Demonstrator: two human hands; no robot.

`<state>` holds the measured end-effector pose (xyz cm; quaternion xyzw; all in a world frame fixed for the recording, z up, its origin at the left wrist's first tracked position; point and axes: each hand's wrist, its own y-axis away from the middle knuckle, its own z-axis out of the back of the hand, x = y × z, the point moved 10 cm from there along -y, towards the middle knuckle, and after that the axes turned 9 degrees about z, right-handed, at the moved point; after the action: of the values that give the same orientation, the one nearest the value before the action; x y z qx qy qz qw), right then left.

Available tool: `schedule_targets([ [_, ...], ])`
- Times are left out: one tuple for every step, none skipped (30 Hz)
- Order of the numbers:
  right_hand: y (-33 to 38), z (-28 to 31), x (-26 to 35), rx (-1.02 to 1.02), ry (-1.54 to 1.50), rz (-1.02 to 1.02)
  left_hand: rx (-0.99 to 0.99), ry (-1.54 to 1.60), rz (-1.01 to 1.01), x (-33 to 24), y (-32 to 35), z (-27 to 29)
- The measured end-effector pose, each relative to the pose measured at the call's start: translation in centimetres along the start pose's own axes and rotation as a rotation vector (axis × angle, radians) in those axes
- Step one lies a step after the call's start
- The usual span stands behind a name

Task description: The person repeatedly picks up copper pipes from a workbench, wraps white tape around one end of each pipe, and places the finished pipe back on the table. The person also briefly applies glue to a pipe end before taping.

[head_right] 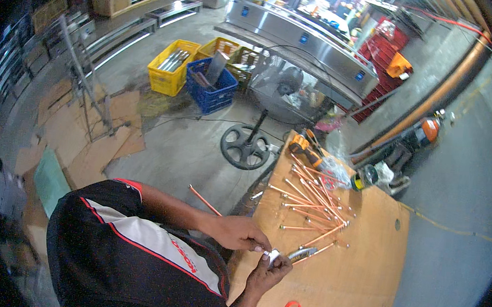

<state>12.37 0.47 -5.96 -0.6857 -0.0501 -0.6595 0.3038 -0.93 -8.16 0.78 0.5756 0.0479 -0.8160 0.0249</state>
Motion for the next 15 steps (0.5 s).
schedule_targets([
  [-0.4,-1.3,-0.1,0.083,0.036,0.013,-0.039,0.004,0.019,0.4,0.8,0.9],
  [-0.8,-2.8,0.0,0.169,0.065,0.030,-0.084,0.003,0.040,0.6,1.9,1.8],
  [-1.1,-4.5,0.3,0.257,0.093,0.048,-0.129,0.002,0.062,0.9,3.1,2.8],
  [-1.2,-6.4,0.9,0.256,-0.034,0.010,-0.160,-0.016,0.091,1.3,4.1,3.5],
  [-1.3,-8.2,1.0,0.331,-0.070,0.002,-0.196,-0.038,0.120,1.5,5.2,4.4],
  [-1.2,-10.1,0.8,0.407,-0.105,-0.008,-0.231,-0.060,0.150,1.7,6.5,5.2],
  [-1.1,-11.9,0.5,0.484,-0.139,-0.017,-0.291,-0.055,0.109,1.1,8.0,6.1],
  [-1.0,-13.7,0.5,0.600,-0.138,0.006,-0.342,-0.050,0.067,0.5,9.5,6.7],
  [-0.7,-15.2,0.5,0.666,-0.176,-0.026,-0.392,-0.045,0.024,0.0,11.1,7.2],
  [-0.1,-17.4,1.4,0.733,-0.214,-0.065,-0.485,-0.154,0.039,0.0,12.8,7.8],
  [0.7,-18.3,1.9,0.778,-0.244,-0.108,-0.489,-0.149,0.100,-0.3,13.9,7.9],
  [0.9,-19.1,0.1,0.876,-0.139,-0.081,-0.490,-0.142,0.159,-0.8,15.3,8.4],
  [1.9,-20.8,2.5,0.917,-0.188,-0.086,-0.495,-0.131,0.235,-1.0,17.1,8.8],
  [2.7,-22.8,5.1,0.941,-0.222,-0.102,-0.566,-0.277,0.257,-1.2,18.8,9.2],
  [3.4,-23.8,3.7,1.000,-0.261,-0.129,-0.623,-0.417,0.270,-1.6,20.2,9.3],
])
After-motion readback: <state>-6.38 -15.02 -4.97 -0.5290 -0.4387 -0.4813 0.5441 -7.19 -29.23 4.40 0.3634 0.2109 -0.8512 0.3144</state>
